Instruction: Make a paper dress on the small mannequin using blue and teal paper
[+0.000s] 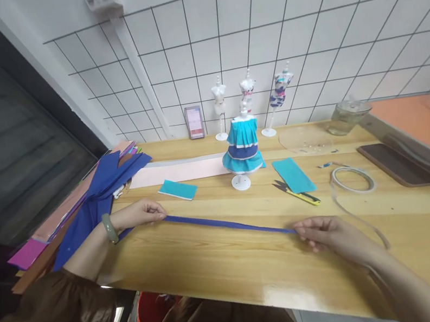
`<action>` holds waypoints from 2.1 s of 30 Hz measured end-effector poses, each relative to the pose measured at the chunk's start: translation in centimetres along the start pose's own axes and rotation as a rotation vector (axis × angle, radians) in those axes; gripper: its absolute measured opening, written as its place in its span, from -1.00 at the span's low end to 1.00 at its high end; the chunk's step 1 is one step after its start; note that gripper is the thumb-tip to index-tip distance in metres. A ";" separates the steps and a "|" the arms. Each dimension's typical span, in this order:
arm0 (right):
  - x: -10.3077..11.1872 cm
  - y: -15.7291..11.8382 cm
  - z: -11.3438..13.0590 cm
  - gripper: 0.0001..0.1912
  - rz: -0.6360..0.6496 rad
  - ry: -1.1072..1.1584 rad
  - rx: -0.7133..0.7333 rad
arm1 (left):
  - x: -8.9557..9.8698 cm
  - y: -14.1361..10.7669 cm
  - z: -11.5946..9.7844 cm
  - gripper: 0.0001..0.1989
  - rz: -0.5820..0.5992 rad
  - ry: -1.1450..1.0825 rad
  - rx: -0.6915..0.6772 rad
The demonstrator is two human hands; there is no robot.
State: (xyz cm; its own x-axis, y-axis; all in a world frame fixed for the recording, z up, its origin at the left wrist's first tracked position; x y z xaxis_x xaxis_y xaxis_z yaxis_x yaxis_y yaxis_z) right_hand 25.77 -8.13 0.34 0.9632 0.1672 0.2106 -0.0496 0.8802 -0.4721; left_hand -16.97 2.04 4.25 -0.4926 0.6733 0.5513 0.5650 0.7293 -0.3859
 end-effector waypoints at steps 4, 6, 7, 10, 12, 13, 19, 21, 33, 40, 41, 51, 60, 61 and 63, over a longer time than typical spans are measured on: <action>-1.8 0.8 0.7 -0.56 0.029 0.082 -0.005 | 0.2 0.5 2.0 -0.67 -0.160 0.226 0.048; -2.2 1.2 0.9 -0.59 -0.002 0.105 -0.037 | 0.1 0.5 1.1 -0.70 -0.297 0.313 0.048; -2.2 1.4 0.9 -0.61 -0.026 0.118 -0.052 | 0.0 0.4 -0.1 -0.70 -0.420 0.372 0.009; -1.8 1.9 0.4 -0.68 -0.071 0.179 -0.071 | -3.1 1.7 -4.8 -0.69 -0.509 0.439 -0.241; -1.5 2.1 -0.1 -0.71 -0.079 0.210 -0.076 | -6.2 3.7 -7.6 -0.68 -0.386 0.447 -0.400; -1.4 2.2 -0.3 -0.71 -0.084 0.216 -0.082 | -7.6 4.8 -8.6 -0.68 -0.329 0.452 -0.447; -1.2 1.8 -0.1 -0.63 -0.064 0.029 -0.025 | -10.8 9.2 -9.4 -0.82 -0.245 0.421 -0.440; -1.0 2.0 0.7 -0.60 -0.090 -0.157 0.048 | -11.0 9.4 -9.2 -0.84 -0.263 0.430 -0.446; -12.7 4.6 8.9 -0.77 0.137 -0.664 0.699 | -10.1 8.8 -8.3 -0.86 -0.285 0.120 -0.446; -12.2 5.5 7.0 -0.69 0.186 -0.429 0.547 | -10.2 8.6 -8.4 -0.85 -0.246 0.036 -0.428; -12.2 5.4 6.9 -0.68 0.188 -0.425 0.545 | -10.3 8.6 -8.4 -0.85 -0.254 0.047 -0.433; -11.6 5.2 7.0 -0.71 0.081 -0.543 0.623 | -9.6 8.3 -8.0 -0.76 -0.201 0.066 -0.416; -11.1 5.1 6.8 -0.72 0.096 -0.513 0.555 | -8.9 8.3 -7.2 -0.78 -0.114 0.007 -0.352; -11.0 5.1 6.8 -0.72 0.096 -0.509 0.539 | -8.9 8.3 -7.1 -0.77 -0.101 -0.004 -0.337; -10.8 5.2 6.5 -0.72 0.101 -0.497 0.500 | -8.7 8.3 -7.0 -0.77 -0.088 -0.029 -0.326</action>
State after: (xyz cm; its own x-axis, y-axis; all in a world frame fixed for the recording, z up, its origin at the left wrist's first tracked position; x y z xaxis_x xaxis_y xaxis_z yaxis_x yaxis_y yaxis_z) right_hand 13.37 -2.47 1.22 0.7188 0.3369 0.6081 -0.3627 0.9280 -0.0854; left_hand -3.39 1.40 1.40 -0.5645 0.6162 0.5492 0.6992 0.7106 -0.0785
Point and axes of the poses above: each hand's wrist, its own y-axis towards the middle knuckle, its own x-axis out of the back of the hand, z = x × y, the point moved 6 cm from there along y, towards the middle knuckle, and after that the axes turned 1 degree about -x, right-handed, at the moved point
